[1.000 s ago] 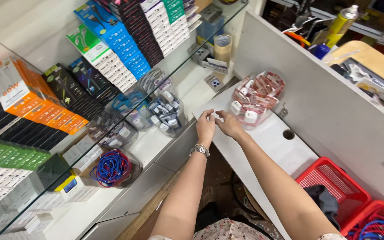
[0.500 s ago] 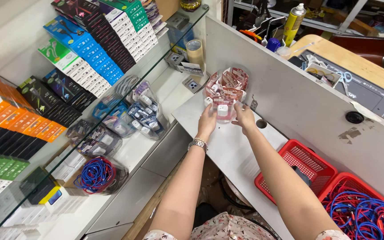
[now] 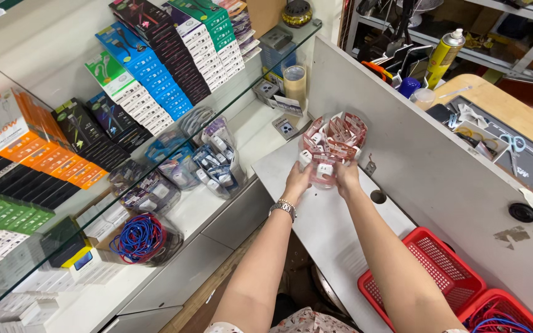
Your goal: The person wipes the packaging of small electronics with a dark cloth and places them into clear plastic containers. The person then moves the filled containers onto a glass shelf.
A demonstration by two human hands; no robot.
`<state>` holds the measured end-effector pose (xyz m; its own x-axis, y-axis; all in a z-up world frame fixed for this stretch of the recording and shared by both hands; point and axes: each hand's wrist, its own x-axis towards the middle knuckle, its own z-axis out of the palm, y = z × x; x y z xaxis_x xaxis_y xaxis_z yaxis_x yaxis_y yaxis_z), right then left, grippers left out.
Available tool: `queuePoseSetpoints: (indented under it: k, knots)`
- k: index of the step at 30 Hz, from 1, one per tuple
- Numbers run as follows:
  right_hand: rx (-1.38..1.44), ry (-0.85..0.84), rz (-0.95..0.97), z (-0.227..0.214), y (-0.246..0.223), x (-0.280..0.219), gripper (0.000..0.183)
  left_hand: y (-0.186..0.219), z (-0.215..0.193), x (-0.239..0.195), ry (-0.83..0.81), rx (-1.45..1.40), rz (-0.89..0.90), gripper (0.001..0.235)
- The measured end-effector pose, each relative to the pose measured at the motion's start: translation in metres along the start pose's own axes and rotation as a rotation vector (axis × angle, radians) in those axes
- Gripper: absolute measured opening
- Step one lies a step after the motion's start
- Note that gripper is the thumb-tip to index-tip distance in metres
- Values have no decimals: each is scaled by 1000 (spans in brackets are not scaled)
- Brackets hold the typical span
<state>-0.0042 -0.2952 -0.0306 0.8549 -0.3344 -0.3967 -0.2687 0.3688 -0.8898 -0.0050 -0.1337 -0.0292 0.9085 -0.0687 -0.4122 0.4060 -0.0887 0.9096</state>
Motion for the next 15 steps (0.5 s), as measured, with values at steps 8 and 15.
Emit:
queuePoseSetpoints:
  k: [8, 15]
  knots:
    - [36, -86, 20, 20, 3, -40, 76, 26, 16, -34, 231, -398, 67, 68]
    - [70, -240, -46, 74, -13, -41, 77, 52, -27, -39, 404, -409, 173, 66]
